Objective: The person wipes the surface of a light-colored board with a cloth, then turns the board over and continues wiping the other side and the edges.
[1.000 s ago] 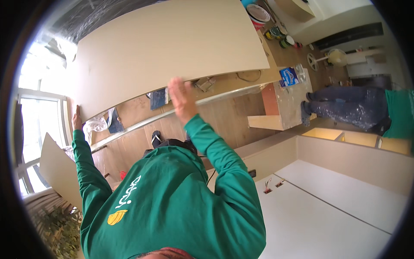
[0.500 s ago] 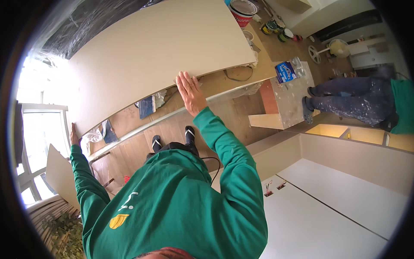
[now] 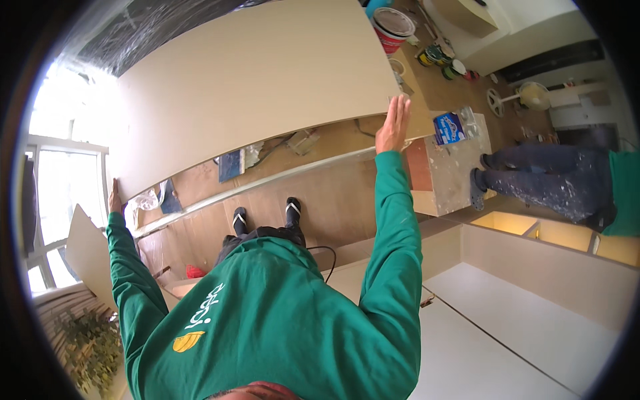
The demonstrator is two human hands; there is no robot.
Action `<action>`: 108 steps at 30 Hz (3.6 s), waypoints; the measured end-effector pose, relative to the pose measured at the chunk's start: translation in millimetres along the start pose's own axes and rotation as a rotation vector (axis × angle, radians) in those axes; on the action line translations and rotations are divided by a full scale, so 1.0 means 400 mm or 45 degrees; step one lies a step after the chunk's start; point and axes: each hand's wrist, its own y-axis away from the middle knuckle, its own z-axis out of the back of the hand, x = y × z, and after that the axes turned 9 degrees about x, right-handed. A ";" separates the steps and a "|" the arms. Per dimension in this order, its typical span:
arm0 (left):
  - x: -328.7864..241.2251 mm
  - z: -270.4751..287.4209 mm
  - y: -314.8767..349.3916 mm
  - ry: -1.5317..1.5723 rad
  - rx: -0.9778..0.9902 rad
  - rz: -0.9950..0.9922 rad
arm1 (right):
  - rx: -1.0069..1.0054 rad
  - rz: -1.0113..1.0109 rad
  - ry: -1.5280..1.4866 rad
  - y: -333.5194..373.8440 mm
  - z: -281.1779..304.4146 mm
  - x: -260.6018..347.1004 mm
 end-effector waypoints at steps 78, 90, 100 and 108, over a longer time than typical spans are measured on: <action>-0.119 -0.016 0.086 1.808 1.903 0.491 | 0.346 0.234 -0.081 0.445 -0.280 1.865; -0.141 0.000 0.101 1.762 1.814 0.419 | 0.406 0.255 -0.095 0.434 -0.261 1.856; -0.110 -0.002 0.102 1.555 1.947 0.443 | 0.179 -0.012 0.139 0.317 -0.185 1.505; -0.094 0.057 0.102 1.456 1.815 0.333 | 0.404 0.462 -0.110 0.360 -0.219 1.681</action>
